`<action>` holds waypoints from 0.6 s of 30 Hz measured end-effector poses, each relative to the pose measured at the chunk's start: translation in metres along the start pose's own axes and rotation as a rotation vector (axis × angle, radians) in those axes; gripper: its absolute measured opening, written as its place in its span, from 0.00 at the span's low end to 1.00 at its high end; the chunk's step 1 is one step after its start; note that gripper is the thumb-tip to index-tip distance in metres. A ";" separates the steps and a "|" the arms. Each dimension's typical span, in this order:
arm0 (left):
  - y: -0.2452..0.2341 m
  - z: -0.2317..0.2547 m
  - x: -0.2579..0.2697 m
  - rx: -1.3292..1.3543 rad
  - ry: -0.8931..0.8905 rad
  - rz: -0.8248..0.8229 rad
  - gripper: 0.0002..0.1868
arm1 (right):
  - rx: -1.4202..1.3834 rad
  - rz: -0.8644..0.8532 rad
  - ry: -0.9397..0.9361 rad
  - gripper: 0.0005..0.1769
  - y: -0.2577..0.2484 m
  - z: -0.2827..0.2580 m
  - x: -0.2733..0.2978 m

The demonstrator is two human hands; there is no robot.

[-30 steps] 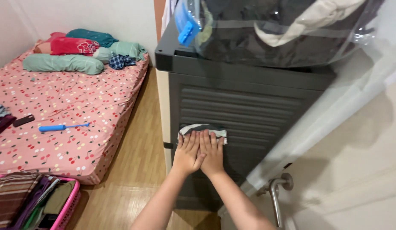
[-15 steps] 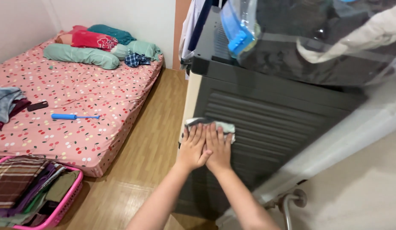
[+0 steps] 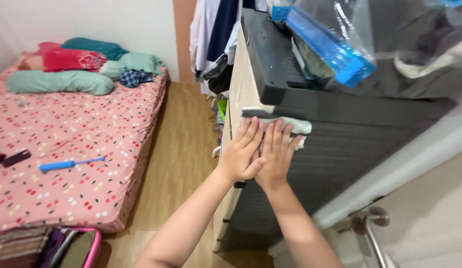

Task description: The person wipes the exterior of a plastic storage cabinet with a cloth, then moves to a bedside table to pick up and place down several small bottles and containers. They open a drawer, place items inside, and close it.

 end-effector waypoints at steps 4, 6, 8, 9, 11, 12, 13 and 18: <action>0.001 -0.023 -0.008 0.266 0.011 -0.037 0.47 | 0.094 0.062 0.034 0.36 -0.010 -0.018 -0.017; 0.006 -0.032 -0.006 0.443 0.045 -0.095 0.47 | 0.133 0.182 0.017 0.33 -0.018 -0.029 -0.022; 0.009 -0.038 -0.007 0.514 0.055 -0.109 0.49 | 0.133 0.185 0.024 0.36 -0.006 -0.027 -0.013; 0.010 -0.042 -0.009 0.571 0.066 -0.115 0.51 | 0.122 0.196 0.022 0.40 0.000 -0.026 -0.012; 0.010 -0.051 -0.011 0.621 0.077 -0.134 0.52 | 0.189 0.187 0.036 0.37 0.007 -0.033 -0.010; 0.013 -0.053 -0.010 0.665 0.077 -0.149 0.53 | 0.247 0.172 0.044 0.34 0.009 -0.035 -0.007; 0.013 -0.056 -0.010 0.681 0.079 -0.156 0.53 | 0.261 0.166 0.051 0.34 0.007 -0.041 -0.008; 0.022 -0.069 -0.015 0.804 0.136 -0.161 0.53 | 0.387 0.120 0.079 0.33 0.011 -0.053 -0.025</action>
Point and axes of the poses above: each hand's wrist, its own x-axis away from the middle knuckle, its own y-axis out of the palm, z = x × y, the point moved 8 cm from there along -x, towards the middle knuckle, and after that the axes turned 5 degrees about -y, right-handed, at the moved point
